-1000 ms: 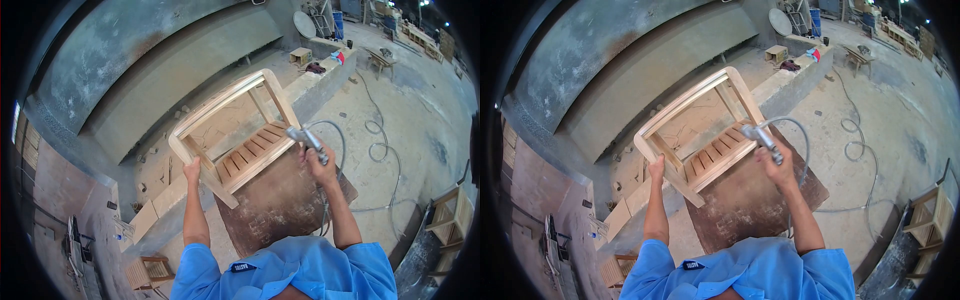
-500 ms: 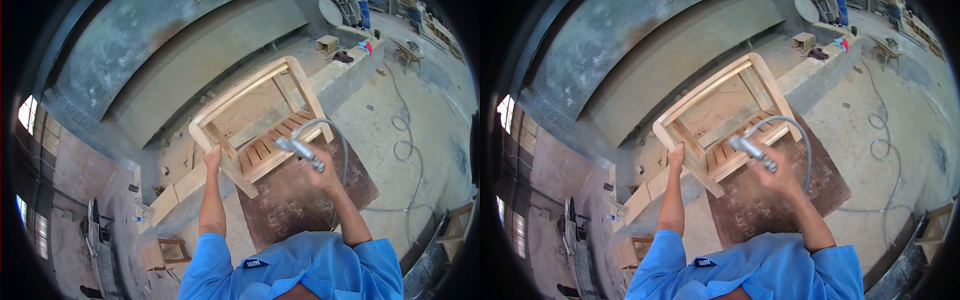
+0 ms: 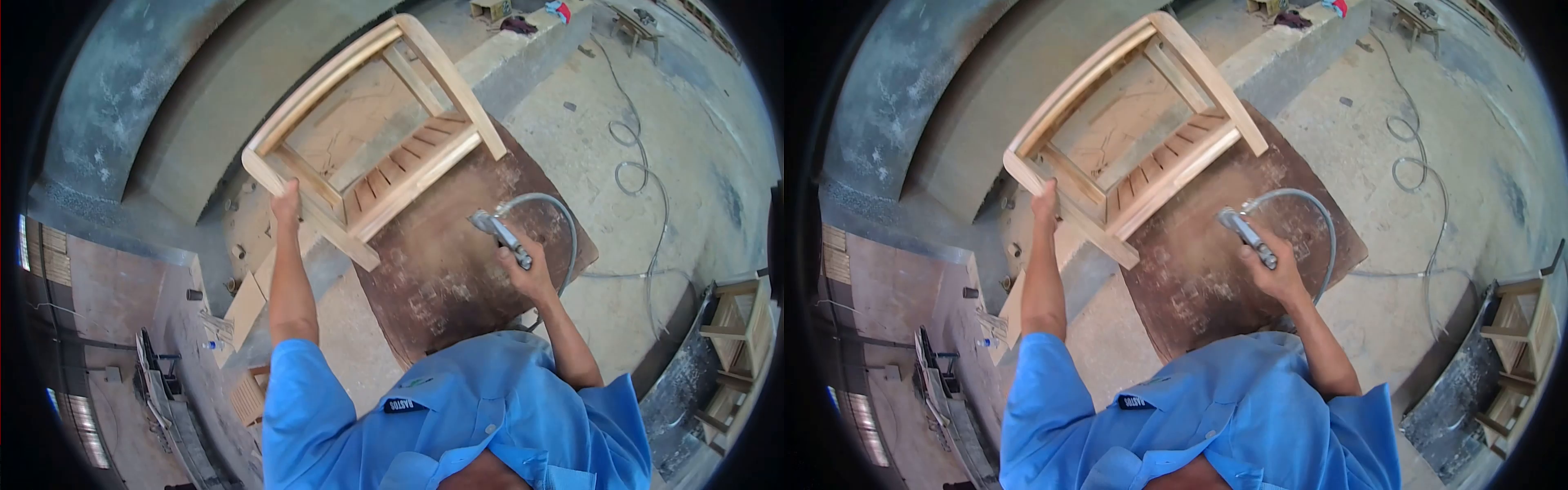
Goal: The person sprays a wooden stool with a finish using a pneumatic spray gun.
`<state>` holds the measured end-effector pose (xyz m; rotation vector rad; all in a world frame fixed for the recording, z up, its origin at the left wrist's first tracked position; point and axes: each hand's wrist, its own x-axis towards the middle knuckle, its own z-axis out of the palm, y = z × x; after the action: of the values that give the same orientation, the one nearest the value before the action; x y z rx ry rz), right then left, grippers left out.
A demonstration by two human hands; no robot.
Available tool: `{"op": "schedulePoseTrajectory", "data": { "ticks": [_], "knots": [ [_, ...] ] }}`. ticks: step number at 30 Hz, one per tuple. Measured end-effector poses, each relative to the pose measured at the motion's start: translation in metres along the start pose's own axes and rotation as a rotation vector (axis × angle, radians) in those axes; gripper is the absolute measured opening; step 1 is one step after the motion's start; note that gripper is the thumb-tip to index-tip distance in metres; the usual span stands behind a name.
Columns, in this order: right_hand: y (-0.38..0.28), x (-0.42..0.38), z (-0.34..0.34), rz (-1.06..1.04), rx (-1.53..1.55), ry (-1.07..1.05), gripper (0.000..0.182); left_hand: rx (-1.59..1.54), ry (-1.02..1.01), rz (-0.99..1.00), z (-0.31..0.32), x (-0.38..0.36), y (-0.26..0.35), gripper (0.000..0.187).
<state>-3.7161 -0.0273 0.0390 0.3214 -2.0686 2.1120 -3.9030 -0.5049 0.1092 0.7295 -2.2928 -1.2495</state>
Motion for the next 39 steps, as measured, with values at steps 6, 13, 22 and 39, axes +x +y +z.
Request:
{"op": "schedulePoseTrajectory", "data": {
  "ticks": [6,13,22,39],
  "knots": [
    [0.024,-0.048,0.024,0.108,0.151,-0.091,0.047,0.157,-0.033,-0.305,-0.005,0.003,0.033,0.076],
    [0.016,-0.043,0.083,0.037,0.155,-0.307,0.048,0.156,-0.112,-0.355,-0.009,0.029,0.024,0.083],
    [0.051,-0.027,0.033,0.062,0.081,-0.014,0.047,0.186,-0.133,-0.335,-0.016,0.022,0.025,0.088],
    [0.042,-0.015,0.0,0.058,0.076,0.037,0.047,0.197,-0.056,-0.329,-0.017,0.031,0.017,0.086]
  ]
}}
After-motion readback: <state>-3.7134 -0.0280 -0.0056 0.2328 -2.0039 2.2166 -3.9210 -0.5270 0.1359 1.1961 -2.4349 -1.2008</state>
